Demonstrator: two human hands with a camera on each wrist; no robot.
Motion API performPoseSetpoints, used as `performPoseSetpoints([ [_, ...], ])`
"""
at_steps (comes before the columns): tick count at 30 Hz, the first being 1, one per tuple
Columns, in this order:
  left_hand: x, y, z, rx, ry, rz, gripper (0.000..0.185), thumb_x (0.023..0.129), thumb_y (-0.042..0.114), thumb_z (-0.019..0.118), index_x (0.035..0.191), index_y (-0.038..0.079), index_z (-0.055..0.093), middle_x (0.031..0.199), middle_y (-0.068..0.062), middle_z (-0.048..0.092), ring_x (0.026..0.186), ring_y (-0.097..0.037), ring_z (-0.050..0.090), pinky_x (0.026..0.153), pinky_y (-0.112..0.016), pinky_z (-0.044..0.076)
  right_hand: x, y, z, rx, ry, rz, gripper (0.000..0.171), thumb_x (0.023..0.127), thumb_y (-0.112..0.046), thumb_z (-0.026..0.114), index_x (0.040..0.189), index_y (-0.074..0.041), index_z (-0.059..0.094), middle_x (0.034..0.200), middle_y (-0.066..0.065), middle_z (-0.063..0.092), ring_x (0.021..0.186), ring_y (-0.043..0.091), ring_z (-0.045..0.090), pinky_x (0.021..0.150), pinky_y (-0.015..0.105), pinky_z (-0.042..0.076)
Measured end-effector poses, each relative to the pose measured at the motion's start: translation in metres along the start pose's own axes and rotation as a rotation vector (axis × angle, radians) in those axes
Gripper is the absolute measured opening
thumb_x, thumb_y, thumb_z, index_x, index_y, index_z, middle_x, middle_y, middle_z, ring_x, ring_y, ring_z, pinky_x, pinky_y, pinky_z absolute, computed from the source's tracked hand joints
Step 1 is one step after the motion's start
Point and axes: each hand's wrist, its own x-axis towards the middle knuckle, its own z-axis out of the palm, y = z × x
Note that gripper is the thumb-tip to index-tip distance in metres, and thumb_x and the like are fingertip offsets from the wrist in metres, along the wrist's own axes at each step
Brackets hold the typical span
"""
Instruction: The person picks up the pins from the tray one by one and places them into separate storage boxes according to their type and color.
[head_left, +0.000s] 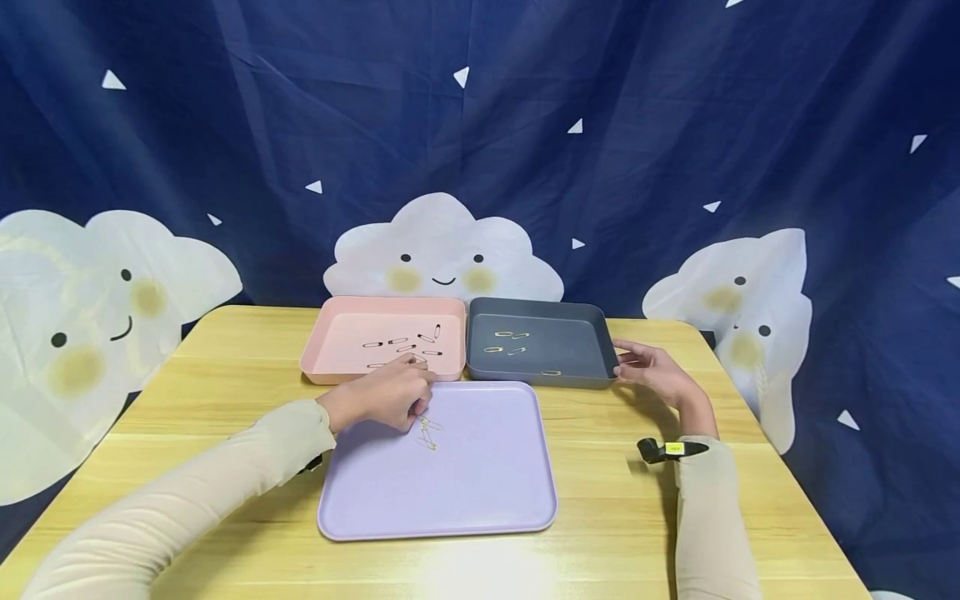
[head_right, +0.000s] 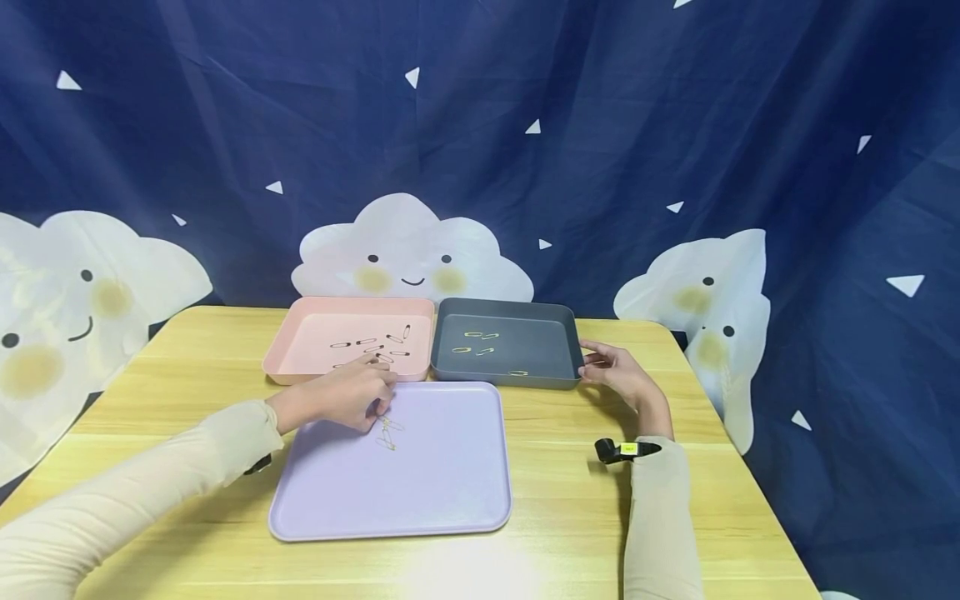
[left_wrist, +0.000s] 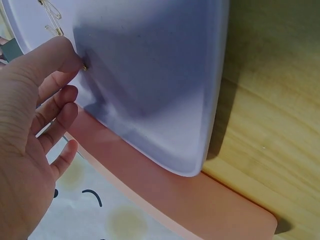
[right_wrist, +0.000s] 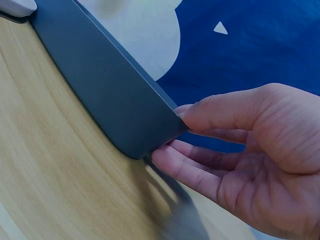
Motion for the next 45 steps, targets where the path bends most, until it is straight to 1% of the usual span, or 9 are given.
performPoseSetpoints([
  [7,-0.0004,0.0027,-0.0024,-0.008,-0.01,-0.011,0.023,0.061,0.011,0.081,0.058,0.023,0.062,0.1,0.003,0.073,0.097,-0.018,0.063,0.095,-0.048,0.043,-0.0004,-0.0002,0.0001,0.001,0.001,0.0,0.068,0.097,-0.005,0.062,0.157,0.003,0.031,0.138,0.038,0.048,0.099,0.004,0.063,0.089,0.02,0.056],
  [12,0.0,0.005,-0.0041,0.001,-0.025,-0.018,0.022,0.062,0.013,0.081,0.057,0.024,0.062,0.108,-0.001,0.076,0.104,-0.02,0.065,0.096,-0.047,0.042,-0.0013,-0.0009,0.0005,0.001,0.001,0.0,0.068,0.097,-0.005,0.063,0.157,0.003,0.031,0.138,0.038,0.049,0.099,0.004,0.064,0.089,0.021,0.056],
  [14,0.0005,0.0048,-0.0036,0.0,-0.027,-0.016,0.022,0.062,0.013,0.081,0.057,0.024,0.062,0.108,-0.002,0.076,0.103,-0.02,0.065,0.096,-0.047,0.042,-0.0015,-0.0012,0.0007,-0.005,0.001,-0.002,0.068,0.097,-0.005,0.063,0.157,0.003,0.031,0.138,0.038,0.049,0.099,0.004,0.064,0.089,0.021,0.056],
  [18,0.0016,0.0041,-0.0021,-0.006,-0.026,-0.018,0.024,0.062,0.012,0.081,0.057,0.024,0.061,0.101,0.001,0.074,0.095,-0.018,0.063,0.097,-0.049,0.042,-0.0011,-0.0005,0.0006,-0.01,0.004,-0.005,0.068,0.097,-0.005,0.063,0.157,0.003,0.032,0.138,0.038,0.049,0.099,0.003,0.063,0.089,0.02,0.056],
  [23,0.0026,0.0046,-0.0014,-0.024,-0.032,-0.034,0.024,0.063,0.012,0.082,0.058,0.024,0.062,0.091,0.006,0.069,0.087,-0.014,0.059,0.093,-0.044,0.042,-0.0003,0.0011,0.0004,-0.014,0.01,-0.004,0.068,0.097,-0.005,0.064,0.157,0.003,0.032,0.139,0.038,0.048,0.099,0.004,0.063,0.089,0.021,0.056],
  [28,0.0034,0.0046,-0.0014,-0.017,-0.018,-0.028,0.024,0.062,0.014,0.082,0.057,0.024,0.061,0.098,0.004,0.073,0.092,-0.016,0.062,0.093,-0.044,0.042,-0.0005,0.0013,0.0001,-0.001,0.006,-0.003,0.069,0.097,-0.005,0.064,0.157,0.003,0.031,0.139,0.038,0.048,0.1,0.005,0.064,0.091,0.023,0.057],
  [30,0.0035,0.004,-0.0024,-0.01,-0.01,-0.022,0.024,0.062,0.015,0.082,0.057,0.025,0.061,0.096,0.006,0.071,0.092,-0.016,0.06,0.093,-0.044,0.042,-0.0003,0.0015,-0.0002,-0.005,0.004,-0.007,0.069,0.097,-0.006,0.064,0.157,0.003,0.031,0.139,0.038,0.048,0.1,0.006,0.064,0.09,0.023,0.057],
  [35,0.0027,0.0028,-0.0052,0.013,0.027,0.004,0.022,0.059,0.015,0.081,0.056,0.025,0.062,0.082,0.01,0.059,0.083,-0.014,0.056,0.089,-0.043,0.044,0.0014,0.003,-0.0006,-0.015,0.007,-0.014,0.068,0.097,-0.006,0.063,0.156,0.004,0.031,0.137,0.037,0.049,0.099,0.004,0.064,0.089,0.021,0.057],
  [45,0.0053,0.0025,-0.0073,0.017,0.012,-0.009,0.024,0.061,0.014,0.081,0.055,0.025,0.06,0.08,0.01,0.057,0.082,-0.015,0.057,0.091,-0.047,0.046,-0.0004,0.0011,-0.0007,0.007,-0.002,-0.007,0.068,0.097,-0.004,0.062,0.157,0.004,0.03,0.138,0.038,0.048,0.099,0.004,0.064,0.09,0.021,0.056],
])
